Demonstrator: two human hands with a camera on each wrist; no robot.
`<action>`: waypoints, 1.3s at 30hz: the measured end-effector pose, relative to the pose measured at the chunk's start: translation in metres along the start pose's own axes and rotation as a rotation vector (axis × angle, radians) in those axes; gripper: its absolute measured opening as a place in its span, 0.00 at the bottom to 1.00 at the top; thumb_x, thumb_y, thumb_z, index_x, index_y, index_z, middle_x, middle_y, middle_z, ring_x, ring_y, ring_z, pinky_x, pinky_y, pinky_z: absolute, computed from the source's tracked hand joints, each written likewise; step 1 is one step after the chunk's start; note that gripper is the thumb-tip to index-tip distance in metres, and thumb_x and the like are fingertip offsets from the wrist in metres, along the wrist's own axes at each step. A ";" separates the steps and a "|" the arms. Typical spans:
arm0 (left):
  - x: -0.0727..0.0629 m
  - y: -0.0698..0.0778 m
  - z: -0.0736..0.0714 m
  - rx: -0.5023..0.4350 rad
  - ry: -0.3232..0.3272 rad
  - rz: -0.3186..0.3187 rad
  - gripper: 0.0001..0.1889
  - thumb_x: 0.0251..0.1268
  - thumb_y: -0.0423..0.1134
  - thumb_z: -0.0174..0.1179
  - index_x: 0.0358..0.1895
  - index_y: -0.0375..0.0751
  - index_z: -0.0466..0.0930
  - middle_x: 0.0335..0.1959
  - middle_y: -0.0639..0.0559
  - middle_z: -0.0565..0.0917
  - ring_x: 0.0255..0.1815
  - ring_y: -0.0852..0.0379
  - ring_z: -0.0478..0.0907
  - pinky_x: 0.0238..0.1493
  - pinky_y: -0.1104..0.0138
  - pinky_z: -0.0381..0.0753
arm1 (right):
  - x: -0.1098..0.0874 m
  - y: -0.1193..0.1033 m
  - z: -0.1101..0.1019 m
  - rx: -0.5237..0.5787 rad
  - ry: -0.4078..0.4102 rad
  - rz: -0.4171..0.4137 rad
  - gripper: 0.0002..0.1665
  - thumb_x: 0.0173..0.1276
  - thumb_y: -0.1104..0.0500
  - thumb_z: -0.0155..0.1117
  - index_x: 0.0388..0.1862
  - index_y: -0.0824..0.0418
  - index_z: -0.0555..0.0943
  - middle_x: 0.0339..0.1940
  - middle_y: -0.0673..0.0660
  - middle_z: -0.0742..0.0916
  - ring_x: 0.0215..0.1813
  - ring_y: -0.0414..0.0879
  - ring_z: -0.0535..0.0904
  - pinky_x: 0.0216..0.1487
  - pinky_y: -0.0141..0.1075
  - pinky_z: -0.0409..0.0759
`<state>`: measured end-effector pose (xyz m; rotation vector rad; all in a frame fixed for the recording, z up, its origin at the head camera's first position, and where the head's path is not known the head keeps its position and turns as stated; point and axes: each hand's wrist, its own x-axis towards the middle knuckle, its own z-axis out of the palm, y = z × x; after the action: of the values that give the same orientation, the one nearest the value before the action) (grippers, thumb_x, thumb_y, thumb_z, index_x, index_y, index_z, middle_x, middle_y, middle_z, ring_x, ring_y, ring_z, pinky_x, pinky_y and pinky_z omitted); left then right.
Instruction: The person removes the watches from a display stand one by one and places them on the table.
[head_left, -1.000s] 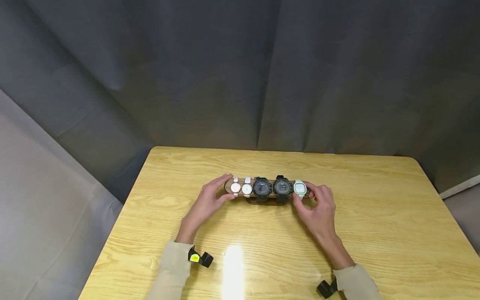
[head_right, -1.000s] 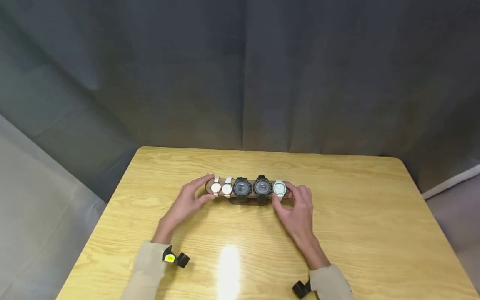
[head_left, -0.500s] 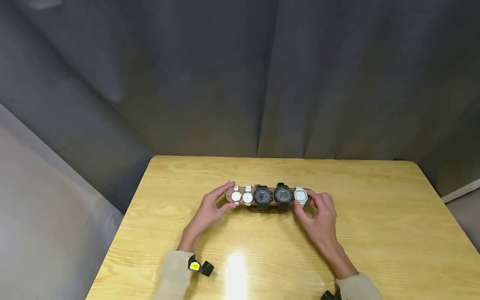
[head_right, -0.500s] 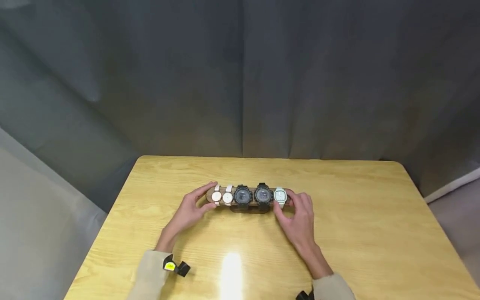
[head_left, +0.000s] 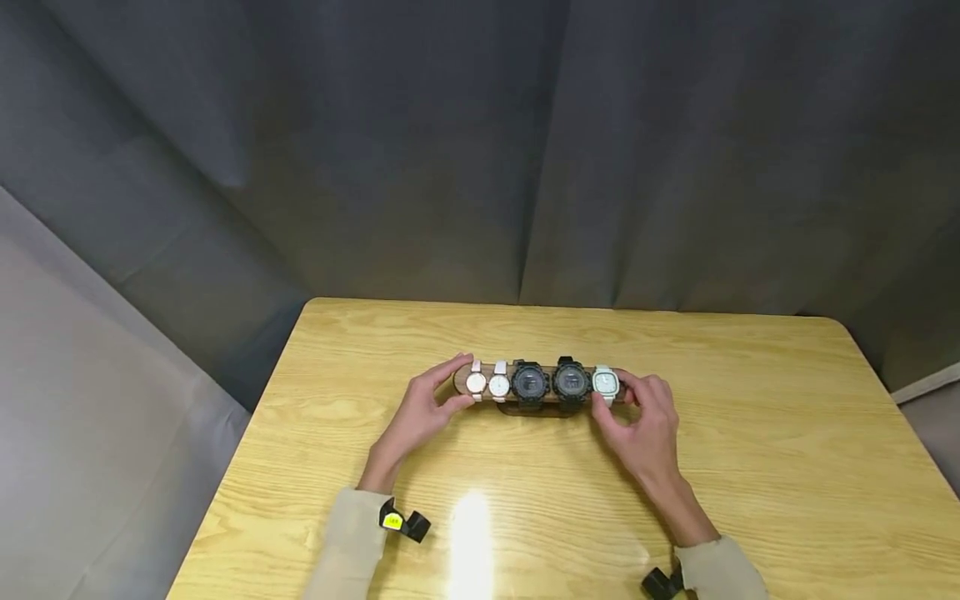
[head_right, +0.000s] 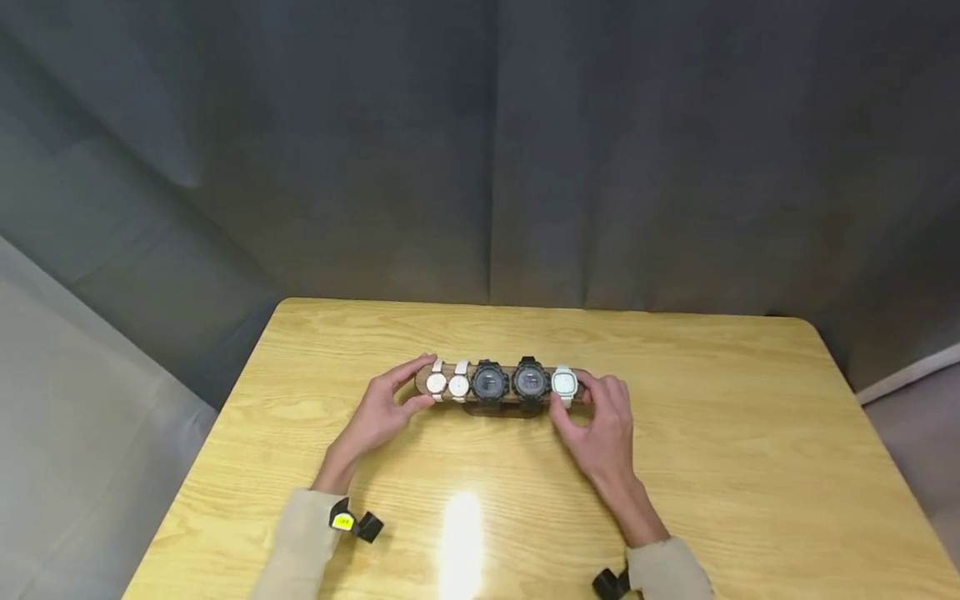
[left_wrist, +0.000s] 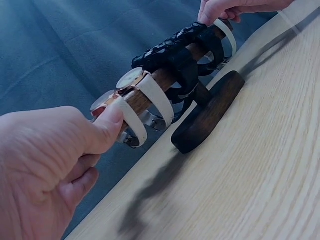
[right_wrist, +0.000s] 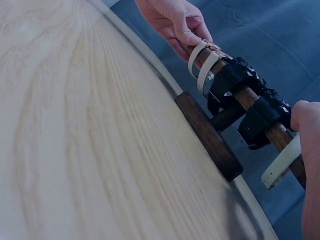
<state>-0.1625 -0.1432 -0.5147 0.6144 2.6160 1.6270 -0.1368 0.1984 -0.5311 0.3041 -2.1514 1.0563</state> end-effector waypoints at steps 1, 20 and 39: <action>0.000 0.000 0.001 0.003 0.005 -0.001 0.33 0.68 0.33 0.69 0.75 0.48 0.73 0.77 0.49 0.72 0.79 0.50 0.66 0.80 0.56 0.64 | 0.000 0.000 -0.001 -0.003 -0.009 0.005 0.23 0.58 0.59 0.76 0.49 0.70 0.86 0.28 0.60 0.75 0.38 0.48 0.68 0.39 0.29 0.61; 0.002 -0.004 0.002 -0.011 0.042 0.010 0.32 0.65 0.32 0.71 0.74 0.44 0.75 0.75 0.47 0.75 0.78 0.48 0.68 0.79 0.57 0.65 | 0.001 -0.003 -0.001 -0.012 -0.019 0.049 0.24 0.55 0.57 0.77 0.47 0.71 0.85 0.29 0.62 0.77 0.36 0.55 0.70 0.39 0.37 0.66; 0.003 -0.003 0.004 -0.018 0.048 -0.005 0.33 0.64 0.31 0.71 0.74 0.43 0.75 0.74 0.49 0.75 0.78 0.48 0.67 0.80 0.56 0.64 | 0.008 -0.002 -0.002 0.008 0.028 -0.023 0.22 0.51 0.57 0.77 0.39 0.72 0.86 0.26 0.60 0.79 0.35 0.51 0.70 0.38 0.30 0.64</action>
<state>-0.1652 -0.1405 -0.5188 0.5741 2.6301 1.6832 -0.1402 0.1998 -0.5237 0.3151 -2.1139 1.0505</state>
